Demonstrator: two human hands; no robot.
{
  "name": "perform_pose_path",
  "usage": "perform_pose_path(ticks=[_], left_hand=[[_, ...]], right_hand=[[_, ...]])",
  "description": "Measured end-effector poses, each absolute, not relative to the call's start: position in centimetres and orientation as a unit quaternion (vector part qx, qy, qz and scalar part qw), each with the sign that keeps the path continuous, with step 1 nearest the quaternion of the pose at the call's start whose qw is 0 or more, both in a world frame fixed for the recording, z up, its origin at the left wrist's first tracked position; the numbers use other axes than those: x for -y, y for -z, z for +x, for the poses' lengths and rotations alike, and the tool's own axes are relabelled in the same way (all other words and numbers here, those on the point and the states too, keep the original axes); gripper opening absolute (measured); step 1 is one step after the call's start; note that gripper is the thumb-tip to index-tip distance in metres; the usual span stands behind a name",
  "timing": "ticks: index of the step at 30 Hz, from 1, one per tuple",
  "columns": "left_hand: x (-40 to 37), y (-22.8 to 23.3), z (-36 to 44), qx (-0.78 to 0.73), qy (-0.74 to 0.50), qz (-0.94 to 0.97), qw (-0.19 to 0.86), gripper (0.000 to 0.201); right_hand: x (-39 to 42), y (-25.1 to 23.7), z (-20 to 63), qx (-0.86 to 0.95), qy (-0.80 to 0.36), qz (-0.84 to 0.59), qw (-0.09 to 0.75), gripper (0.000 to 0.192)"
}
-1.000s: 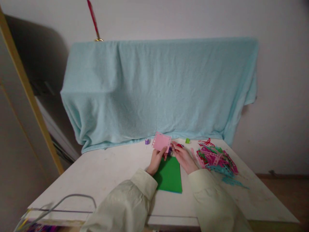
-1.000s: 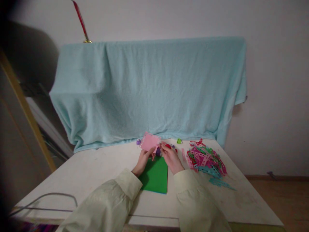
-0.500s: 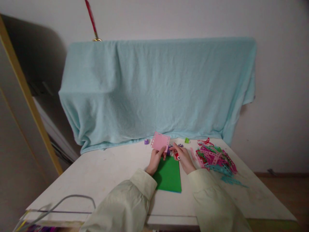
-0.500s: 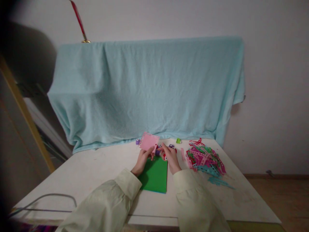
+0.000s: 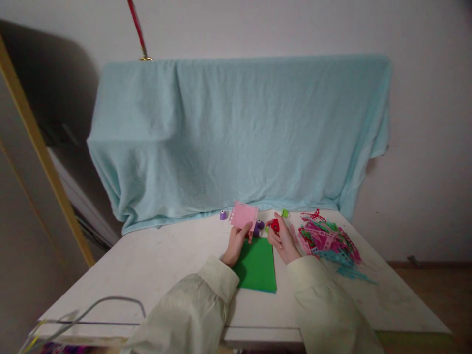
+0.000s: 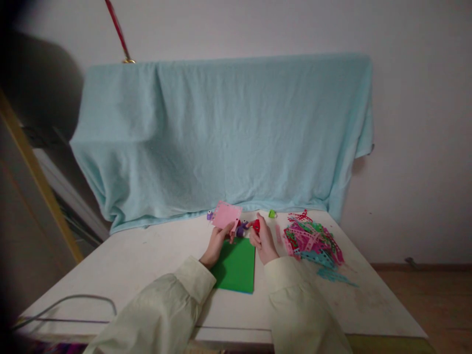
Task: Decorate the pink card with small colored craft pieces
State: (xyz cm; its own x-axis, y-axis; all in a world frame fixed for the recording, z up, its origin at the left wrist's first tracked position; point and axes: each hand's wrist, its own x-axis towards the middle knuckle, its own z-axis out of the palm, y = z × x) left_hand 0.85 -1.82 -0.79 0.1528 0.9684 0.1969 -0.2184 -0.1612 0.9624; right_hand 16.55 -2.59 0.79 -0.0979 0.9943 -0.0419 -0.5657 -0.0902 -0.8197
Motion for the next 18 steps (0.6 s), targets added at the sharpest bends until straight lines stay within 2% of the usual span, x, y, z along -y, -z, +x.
perform_pose_path(ticks=[3,10,18], left_hand=[[1.8,0.8,0.8,-0.350,-0.546,0.529,0.547,0.044],[1.9,0.7,0.9,-0.357,-0.541,0.533,0.544,0.043],[1.8,0.9,1.0,-0.387,-0.555,0.561,0.476,0.045]], right_hand=[[2.6,-1.1,16.4,0.345,-0.663,-0.306,0.590,0.046],[2.3,-1.4,15.9,0.331,-0.700,-0.273,0.571,0.026],[2.4,-0.5,15.4,0.385,-0.666,-0.288,0.570,0.027]])
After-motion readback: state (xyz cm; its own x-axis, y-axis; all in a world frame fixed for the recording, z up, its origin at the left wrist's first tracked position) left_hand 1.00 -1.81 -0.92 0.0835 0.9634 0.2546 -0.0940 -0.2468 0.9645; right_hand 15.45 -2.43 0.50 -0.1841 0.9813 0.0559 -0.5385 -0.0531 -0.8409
